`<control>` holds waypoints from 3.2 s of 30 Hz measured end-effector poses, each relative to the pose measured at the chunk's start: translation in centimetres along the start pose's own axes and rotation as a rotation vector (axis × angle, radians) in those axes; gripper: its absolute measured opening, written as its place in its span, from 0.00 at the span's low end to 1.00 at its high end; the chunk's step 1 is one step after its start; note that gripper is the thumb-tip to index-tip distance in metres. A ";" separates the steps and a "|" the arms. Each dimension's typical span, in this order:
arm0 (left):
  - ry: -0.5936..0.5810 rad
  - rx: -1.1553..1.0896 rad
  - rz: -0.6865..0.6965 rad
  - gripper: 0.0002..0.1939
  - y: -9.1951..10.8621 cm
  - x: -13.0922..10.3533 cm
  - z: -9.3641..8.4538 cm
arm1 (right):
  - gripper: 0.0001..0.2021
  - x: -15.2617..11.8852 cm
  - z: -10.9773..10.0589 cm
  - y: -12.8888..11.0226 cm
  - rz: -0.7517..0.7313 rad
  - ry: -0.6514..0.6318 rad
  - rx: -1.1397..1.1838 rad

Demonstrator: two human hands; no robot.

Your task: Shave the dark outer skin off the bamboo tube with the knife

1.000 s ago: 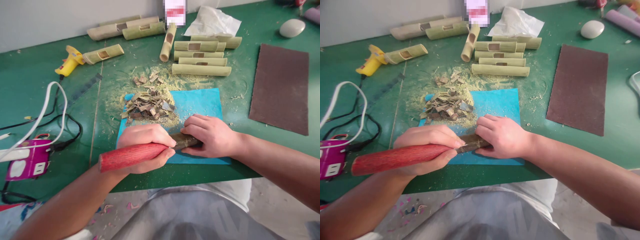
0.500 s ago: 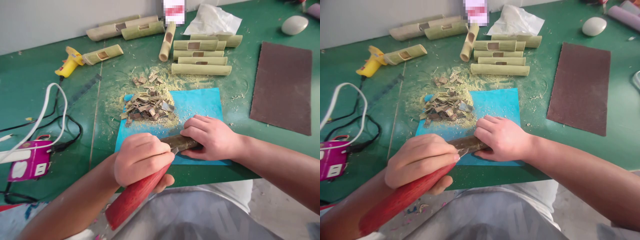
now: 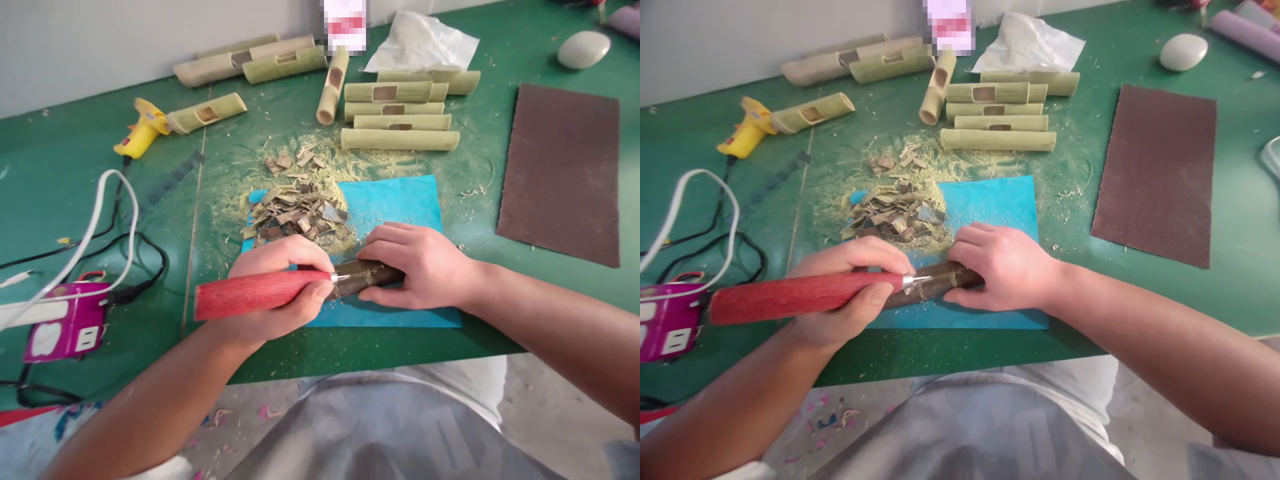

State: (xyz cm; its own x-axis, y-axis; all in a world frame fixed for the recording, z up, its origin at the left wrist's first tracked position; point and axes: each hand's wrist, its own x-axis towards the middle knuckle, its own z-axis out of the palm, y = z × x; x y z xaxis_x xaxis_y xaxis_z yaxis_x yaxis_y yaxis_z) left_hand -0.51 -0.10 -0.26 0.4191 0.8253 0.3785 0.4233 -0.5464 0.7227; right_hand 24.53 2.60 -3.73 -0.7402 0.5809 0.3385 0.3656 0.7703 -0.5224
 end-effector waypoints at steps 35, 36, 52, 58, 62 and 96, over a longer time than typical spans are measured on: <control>0.065 -0.160 0.223 0.04 -0.7 0.3 0.1 | 0.15 -0.1 0.1 -0.2 -0.063 0.079 -0.102; 0.063 -0.153 0.219 0.04 -0.7 0.3 0.1 | 0.15 -0.1 0.1 -0.2 -0.063 0.078 -0.103; 0.073 -0.148 0.236 0.04 -0.7 0.0 0.8 | 0.14 -0.1 0.1 -0.2 -0.097 0.090 -0.096; 0.112 -0.172 0.225 0.05 -1.1 -0.1 0.8 | 0.15 -0.1 0.2 -0.1 -0.093 0.084 -0.087; 0.095 -0.168 0.245 0.05 -1.1 0.0 0.7 | 0.15 0.0 0.2 -0.1 -0.093 0.086 -0.080; 0.116 -0.154 0.229 0.07 -1.1 0.1 1.0 | 0.12 -0.2 0.2 0.1 -0.093 0.091 -0.055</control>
State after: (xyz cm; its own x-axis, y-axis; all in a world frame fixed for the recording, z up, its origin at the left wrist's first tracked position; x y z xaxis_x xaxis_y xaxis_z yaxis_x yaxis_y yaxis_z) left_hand -0.17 0.43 -1.59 0.3909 0.6989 0.5989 0.1979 -0.6993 0.6869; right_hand 24.61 2.51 -4.01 -0.7186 0.5263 0.4545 0.3306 0.8336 -0.4425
